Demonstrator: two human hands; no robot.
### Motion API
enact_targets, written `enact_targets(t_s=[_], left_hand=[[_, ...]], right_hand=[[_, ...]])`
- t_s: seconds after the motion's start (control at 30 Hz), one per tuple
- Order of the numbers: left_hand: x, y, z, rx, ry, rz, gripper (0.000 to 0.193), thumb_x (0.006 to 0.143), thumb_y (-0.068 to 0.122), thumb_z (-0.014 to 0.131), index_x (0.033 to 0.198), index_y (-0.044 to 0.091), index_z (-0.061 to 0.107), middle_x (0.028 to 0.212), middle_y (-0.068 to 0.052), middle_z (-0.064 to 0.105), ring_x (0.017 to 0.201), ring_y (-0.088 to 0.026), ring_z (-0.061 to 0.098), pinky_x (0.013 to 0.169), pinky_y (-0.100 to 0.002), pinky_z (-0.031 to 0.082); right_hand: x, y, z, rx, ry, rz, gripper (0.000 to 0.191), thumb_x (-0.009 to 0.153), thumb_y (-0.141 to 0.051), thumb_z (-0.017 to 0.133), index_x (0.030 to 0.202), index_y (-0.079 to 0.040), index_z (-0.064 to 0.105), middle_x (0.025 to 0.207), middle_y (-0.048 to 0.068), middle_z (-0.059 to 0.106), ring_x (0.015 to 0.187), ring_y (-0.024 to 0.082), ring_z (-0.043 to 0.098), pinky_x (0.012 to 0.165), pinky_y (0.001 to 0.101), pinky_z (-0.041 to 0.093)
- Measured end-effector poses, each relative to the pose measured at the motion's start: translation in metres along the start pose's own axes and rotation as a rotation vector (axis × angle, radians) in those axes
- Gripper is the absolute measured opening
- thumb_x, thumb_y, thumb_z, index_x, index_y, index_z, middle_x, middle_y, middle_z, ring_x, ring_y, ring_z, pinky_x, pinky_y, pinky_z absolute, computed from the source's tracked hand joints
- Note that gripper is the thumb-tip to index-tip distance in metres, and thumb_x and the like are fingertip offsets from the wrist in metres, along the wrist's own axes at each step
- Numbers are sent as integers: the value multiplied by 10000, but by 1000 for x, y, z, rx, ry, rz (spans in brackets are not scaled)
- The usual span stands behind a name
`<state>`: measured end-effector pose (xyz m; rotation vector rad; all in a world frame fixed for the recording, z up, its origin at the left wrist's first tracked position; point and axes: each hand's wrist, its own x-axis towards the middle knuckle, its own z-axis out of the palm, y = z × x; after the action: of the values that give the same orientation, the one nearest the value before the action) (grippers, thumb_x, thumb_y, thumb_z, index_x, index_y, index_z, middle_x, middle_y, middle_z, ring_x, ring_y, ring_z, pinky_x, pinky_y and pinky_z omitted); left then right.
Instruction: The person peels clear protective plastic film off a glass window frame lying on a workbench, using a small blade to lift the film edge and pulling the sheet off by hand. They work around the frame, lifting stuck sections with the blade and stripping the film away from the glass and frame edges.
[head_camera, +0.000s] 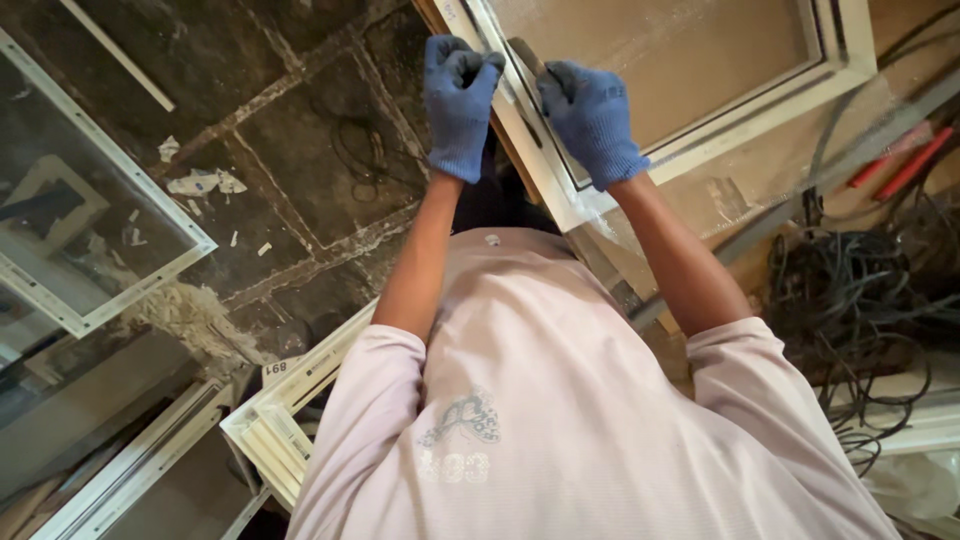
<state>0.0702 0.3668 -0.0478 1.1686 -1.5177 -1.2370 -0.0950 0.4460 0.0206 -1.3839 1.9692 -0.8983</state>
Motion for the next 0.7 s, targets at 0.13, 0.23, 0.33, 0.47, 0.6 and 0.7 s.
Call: enact_targets(t_s=[0.13,0.23,0.33,0.47,0.6,0.7], left_hand=[[8,14,-5,26,-43,10,260,903,62,802,765,-66,623,996,-48,505,860,-152,587,764,-309,519],[10,22,-8,53,-68,15,174,901,66,800,815,-49,702,988,-47,523,893,-155,595,774,-311,532],[9,25,-8,76,-66,44,130,895,70,791,832,-31,737,990,-46,540,910,-151,603,777,-308,537],[9,24,-7,2,-62,27,107,908,74,774,860,-19,752,1004,-46,542,929,-147,604,803,-305,560],[10,24,-7,33,-34,34,135,905,66,785,829,-34,735,995,-39,546,947,-162,597,818,-311,532],[12,26,-1,97,-24,-26,226,909,112,796,788,-33,672,1026,-32,522,897,-158,581,777,-313,520]], right_hand=[[7,1,-6,-74,30,-51,187,1009,-206,695,1009,-36,774,836,197,719,713,350,720,642,406,550],[6,1,-6,-44,14,1,197,1009,-214,690,1016,-37,775,833,195,722,709,354,718,639,414,548],[7,3,-3,-75,30,4,194,1002,-219,696,1012,-44,780,823,194,726,712,351,723,643,414,555],[10,4,-3,-85,29,-13,188,1002,-217,694,1023,-49,775,823,187,730,699,341,722,645,408,557],[11,3,-4,-77,-18,20,192,1015,-221,694,1032,-48,775,784,189,714,663,345,706,620,421,535],[11,2,-3,-85,3,-22,191,1021,-217,690,1030,-42,768,822,192,716,692,343,713,626,412,545]])
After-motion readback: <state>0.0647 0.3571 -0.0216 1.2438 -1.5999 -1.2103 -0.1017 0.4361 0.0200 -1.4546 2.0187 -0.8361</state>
